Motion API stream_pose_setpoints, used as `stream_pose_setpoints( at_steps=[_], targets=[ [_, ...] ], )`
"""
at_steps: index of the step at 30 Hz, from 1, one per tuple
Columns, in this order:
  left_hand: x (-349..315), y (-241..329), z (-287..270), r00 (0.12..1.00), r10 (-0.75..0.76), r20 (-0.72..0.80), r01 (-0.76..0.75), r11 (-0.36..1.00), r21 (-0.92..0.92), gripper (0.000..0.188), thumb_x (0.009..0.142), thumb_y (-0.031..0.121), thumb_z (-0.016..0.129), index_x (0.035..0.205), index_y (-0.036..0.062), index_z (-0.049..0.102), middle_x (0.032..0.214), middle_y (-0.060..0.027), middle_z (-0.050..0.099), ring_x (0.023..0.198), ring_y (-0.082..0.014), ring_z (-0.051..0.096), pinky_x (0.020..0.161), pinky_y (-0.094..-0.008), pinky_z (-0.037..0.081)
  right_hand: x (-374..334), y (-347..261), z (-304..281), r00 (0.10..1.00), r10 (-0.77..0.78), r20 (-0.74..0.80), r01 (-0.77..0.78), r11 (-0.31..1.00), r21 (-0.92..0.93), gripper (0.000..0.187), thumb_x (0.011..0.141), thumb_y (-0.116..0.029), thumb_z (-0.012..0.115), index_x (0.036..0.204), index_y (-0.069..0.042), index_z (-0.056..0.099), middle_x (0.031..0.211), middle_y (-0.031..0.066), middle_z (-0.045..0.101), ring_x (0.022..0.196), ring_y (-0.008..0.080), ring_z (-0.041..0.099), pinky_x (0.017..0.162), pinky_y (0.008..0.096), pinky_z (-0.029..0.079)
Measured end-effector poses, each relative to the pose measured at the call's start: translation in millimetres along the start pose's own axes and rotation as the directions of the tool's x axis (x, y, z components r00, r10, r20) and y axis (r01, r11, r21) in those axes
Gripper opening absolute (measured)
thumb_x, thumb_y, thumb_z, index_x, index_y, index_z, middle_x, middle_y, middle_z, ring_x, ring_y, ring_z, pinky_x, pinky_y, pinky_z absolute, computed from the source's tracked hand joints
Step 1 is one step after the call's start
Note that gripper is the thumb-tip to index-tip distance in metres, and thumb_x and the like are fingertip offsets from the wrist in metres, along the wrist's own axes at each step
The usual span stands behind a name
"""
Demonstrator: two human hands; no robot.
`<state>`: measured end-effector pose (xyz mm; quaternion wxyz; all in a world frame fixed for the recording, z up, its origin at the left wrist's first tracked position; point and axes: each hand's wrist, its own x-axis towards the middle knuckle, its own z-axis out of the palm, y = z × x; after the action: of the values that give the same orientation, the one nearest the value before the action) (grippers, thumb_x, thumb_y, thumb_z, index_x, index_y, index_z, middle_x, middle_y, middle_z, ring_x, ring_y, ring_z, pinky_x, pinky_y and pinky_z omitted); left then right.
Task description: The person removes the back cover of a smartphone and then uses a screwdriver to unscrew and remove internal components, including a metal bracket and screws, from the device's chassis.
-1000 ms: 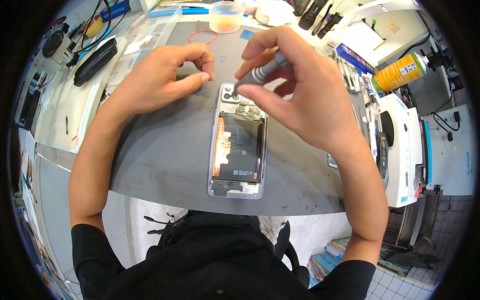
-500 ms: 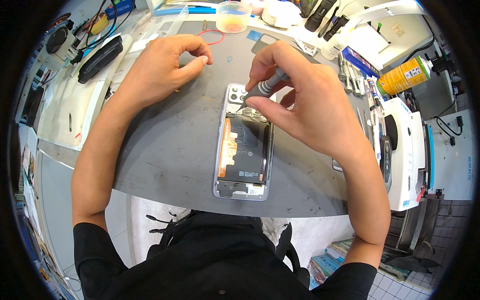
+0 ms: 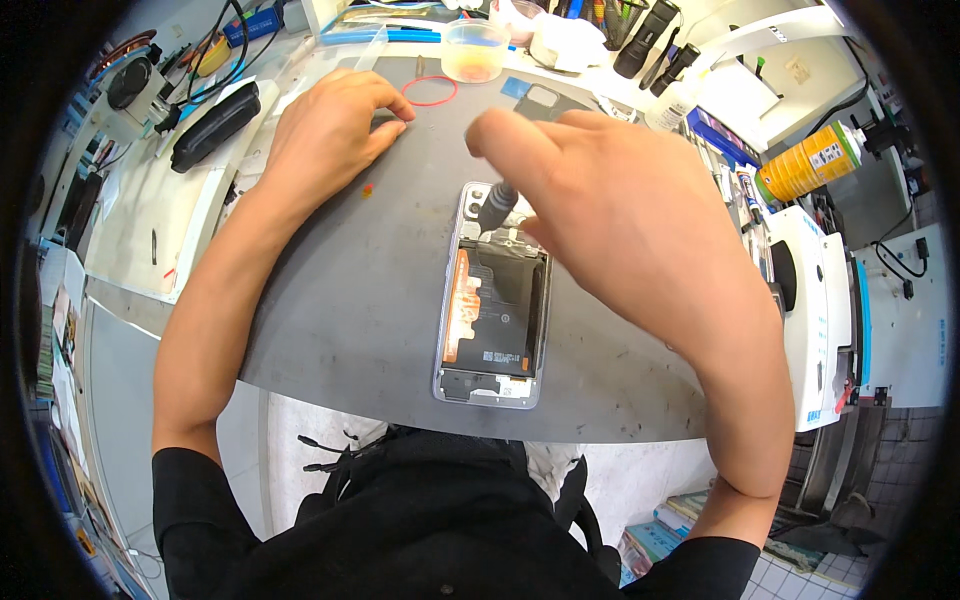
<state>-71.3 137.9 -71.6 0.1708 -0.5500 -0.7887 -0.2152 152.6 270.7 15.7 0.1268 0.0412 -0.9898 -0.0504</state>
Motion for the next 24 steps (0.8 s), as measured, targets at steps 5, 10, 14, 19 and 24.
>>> stream_pose_setpoints(
  at_steps=[5, 10, 14, 19, 24],
  targets=[
    [2, -5, 5, 0.996, 0.084, -0.015, -0.084, 0.996, 0.008, 0.024, 0.08, 0.006, 0.065, 0.101, 0.0084, 0.074, 0.102, -0.0075, 0.071, 0.102, -0.0292, 0.063, 0.088, -0.0417, 0.05, 4, 6, 5, 1.0, -0.001, 0.008, 0.002, 1.0, -0.022, 0.05, 0.073, -0.024, 0.084, 0.112, -0.011, 0.057, 0.105, 0.0034, 0.072, 0.093, 0.0249, 0.071, 0.076, 0.0355, 0.054],
    [1, 6, -5, 0.997, 0.073, -0.016, -0.074, 0.997, -0.038, 0.028, 0.081, 0.004, 0.063, 0.107, 0.0077, 0.073, 0.108, -0.0101, 0.071, 0.107, -0.0305, 0.062, 0.095, -0.0411, 0.048, 4, 9, 1, 1.0, -0.013, -0.004, 0.013, 1.0, -0.026, 0.049, 0.072, -0.03, 0.086, 0.107, -0.01, 0.058, 0.101, 0.0026, 0.072, 0.089, 0.0232, 0.071, 0.075, 0.0335, 0.054],
    [-1, 14, -13, 0.999, 0.037, 0.014, -0.03, 0.939, -0.343, 0.025, 0.085, 0.006, 0.064, 0.109, 0.0074, 0.073, 0.114, -0.0103, 0.071, 0.113, -0.028, 0.062, 0.1, -0.0385, 0.047, 2, 11, 7, 1.0, 0.004, -0.025, -0.001, 0.989, 0.145, 0.042, 0.076, -0.022, 0.086, 0.105, -0.008, 0.058, 0.098, 0.0022, 0.073, 0.087, 0.0187, 0.072, 0.071, 0.0317, 0.054],
    [-2, 19, -15, 0.996, 0.071, 0.045, -0.046, 0.904, -0.425, 0.024, 0.087, 0.006, 0.064, 0.11, 0.0063, 0.072, 0.112, -0.01, 0.072, 0.107, -0.027, 0.065, 0.099, -0.0369, 0.048, 5, 16, 10, 0.999, 0.034, 0.034, -0.046, 0.851, 0.523, 0.032, 0.081, -0.008, 0.081, 0.103, -0.005, 0.057, 0.099, 0.0032, 0.073, 0.093, 0.012, 0.072, 0.068, 0.0251, 0.056],
    [0, 19, -17, 0.946, 0.3, 0.122, -0.179, 0.798, -0.576, 0.021, 0.085, 0.016, 0.07, 0.103, 0.0075, 0.075, 0.1, -0.0113, 0.074, 0.098, -0.0277, 0.069, 0.088, -0.0385, 0.053, 2, 22, 6, 0.996, 0.058, -0.068, -0.003, 0.781, 0.625, 0.029, 0.086, 0.003, 0.073, 0.107, -0.005, 0.054, 0.104, 0.0069, 0.071, 0.1, 0.0149, 0.071, 0.071, 0.0238, 0.059]
  ],
)
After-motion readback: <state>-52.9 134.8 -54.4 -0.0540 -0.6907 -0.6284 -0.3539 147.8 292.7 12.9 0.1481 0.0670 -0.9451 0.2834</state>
